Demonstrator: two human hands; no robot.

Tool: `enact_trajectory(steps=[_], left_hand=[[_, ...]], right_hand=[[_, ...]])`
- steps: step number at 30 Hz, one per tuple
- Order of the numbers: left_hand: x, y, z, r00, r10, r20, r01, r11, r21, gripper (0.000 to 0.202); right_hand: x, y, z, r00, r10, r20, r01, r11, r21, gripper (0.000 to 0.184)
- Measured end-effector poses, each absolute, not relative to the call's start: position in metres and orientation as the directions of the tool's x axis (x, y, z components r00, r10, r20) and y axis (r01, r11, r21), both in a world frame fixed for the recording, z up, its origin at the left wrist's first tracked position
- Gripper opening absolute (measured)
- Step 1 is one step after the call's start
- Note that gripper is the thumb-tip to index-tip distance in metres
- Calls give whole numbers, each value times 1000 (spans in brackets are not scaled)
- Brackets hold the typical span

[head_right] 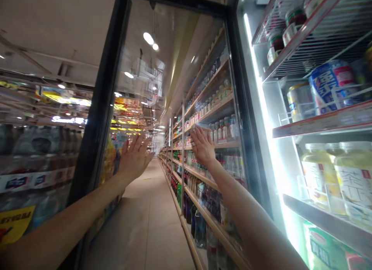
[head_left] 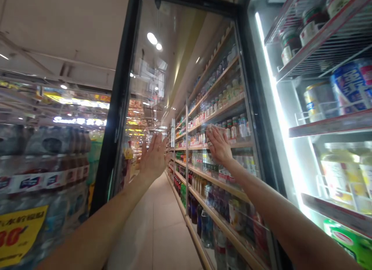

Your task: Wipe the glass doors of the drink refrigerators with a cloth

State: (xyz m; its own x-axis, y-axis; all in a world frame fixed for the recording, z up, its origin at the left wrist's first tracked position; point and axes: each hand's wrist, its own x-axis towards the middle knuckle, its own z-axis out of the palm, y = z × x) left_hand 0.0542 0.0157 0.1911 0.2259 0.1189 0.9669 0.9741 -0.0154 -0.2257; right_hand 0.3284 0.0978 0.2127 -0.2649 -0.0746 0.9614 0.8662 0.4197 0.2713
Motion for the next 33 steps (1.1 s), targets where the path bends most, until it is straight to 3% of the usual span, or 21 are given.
enact_trajectory(steps=[2, 5, 7, 10, 14, 16, 18, 22, 24, 28, 29, 31, 33], left_hand=[[55, 16, 198, 200, 122, 972, 979, 3, -202, 53], [57, 14, 201, 185, 144, 972, 982, 12, -188, 53], [58, 14, 201, 180, 158, 971, 983, 13, -185, 53], [58, 14, 200, 181, 147, 972, 982, 26, -187, 53], [54, 16, 200, 201, 121, 972, 978, 34, -207, 52], [50, 16, 200, 225, 118, 967, 972, 37, -231, 52], [46, 15, 200, 257, 117, 959, 964, 40, -263, 52], [43, 11, 200, 280, 154, 947, 955, 52, -291, 51], [43, 9, 201, 276, 173, 946, 956, 57, -289, 51], [41, 7, 201, 289, 170, 942, 951, 56, -303, 50], [39, 7, 201, 286, 164, 944, 953, 58, -299, 51], [36, 8, 200, 263, 156, 952, 959, 62, -276, 53], [34, 8, 199, 245, 159, 956, 964, 64, -257, 55]], right_hand=[[344, 97, 216, -202, -34, 979, 888, 415, 198, 55], [382, 102, 232, 205, 36, 978, 895, 397, -203, 54], [391, 104, 244, 335, 50, 941, 858, 396, -326, 55], [364, 101, 253, 201, 39, 979, 881, 430, -198, 54], [306, 89, 244, -259, -36, 965, 854, 459, 246, 55], [301, 86, 239, -371, -52, 927, 824, 442, 355, 54], [312, 86, 240, -258, -25, 966, 870, 430, 243, 52], [325, 89, 255, 148, 16, 989, 904, 404, -142, 53], [307, 87, 259, 124, 18, 992, 903, 413, -120, 52], [267, 78, 255, -346, -37, 937, 831, 451, 325, 50], [266, 77, 255, -415, -50, 909, 802, 451, 391, 50], [275, 78, 257, -337, -40, 941, 837, 444, 319, 50], [289, 79, 264, -71, 0, 997, 901, 429, 64, 52]])
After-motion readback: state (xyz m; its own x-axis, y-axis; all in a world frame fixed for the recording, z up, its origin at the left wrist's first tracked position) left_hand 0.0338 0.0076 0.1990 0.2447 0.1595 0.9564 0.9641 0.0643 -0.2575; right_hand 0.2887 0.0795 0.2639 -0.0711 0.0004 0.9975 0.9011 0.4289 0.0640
